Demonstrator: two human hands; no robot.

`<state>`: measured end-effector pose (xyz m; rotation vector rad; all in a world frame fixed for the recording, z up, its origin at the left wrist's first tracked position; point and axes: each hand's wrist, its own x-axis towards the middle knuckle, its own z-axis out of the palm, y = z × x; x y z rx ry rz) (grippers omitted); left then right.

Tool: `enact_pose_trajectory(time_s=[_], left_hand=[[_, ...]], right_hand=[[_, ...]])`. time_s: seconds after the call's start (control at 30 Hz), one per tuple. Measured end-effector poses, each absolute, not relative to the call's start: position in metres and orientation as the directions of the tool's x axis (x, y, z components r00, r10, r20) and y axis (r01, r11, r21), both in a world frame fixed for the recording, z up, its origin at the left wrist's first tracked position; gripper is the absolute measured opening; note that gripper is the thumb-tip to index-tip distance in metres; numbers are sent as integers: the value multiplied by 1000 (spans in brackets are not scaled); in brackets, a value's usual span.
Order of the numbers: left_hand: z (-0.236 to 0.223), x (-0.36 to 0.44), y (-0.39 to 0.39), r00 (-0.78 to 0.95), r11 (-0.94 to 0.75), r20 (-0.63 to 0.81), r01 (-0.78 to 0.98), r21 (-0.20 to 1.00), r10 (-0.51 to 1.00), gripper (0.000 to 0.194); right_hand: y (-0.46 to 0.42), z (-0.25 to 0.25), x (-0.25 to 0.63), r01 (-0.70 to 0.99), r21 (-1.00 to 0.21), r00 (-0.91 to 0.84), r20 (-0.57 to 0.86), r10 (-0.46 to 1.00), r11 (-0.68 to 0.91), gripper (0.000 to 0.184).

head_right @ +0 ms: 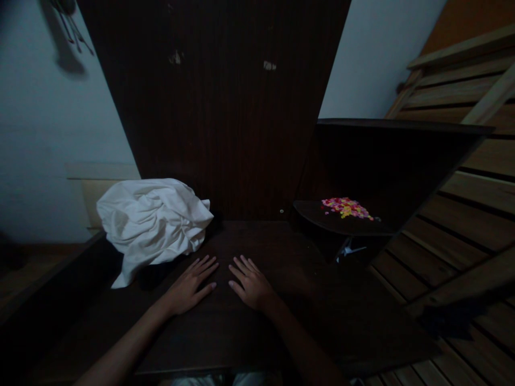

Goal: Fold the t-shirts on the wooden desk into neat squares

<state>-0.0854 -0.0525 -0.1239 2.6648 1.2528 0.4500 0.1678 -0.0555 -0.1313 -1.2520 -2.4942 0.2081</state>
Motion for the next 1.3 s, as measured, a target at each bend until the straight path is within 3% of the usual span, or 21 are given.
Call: enact_pose_trajectory(time_s=[1.3], left_hand=[[-121,-84,-53,602,-627,178,734,261,778,59]], right_hand=[[-59,-123,167,758,-276,-553,207,807,591,50]])
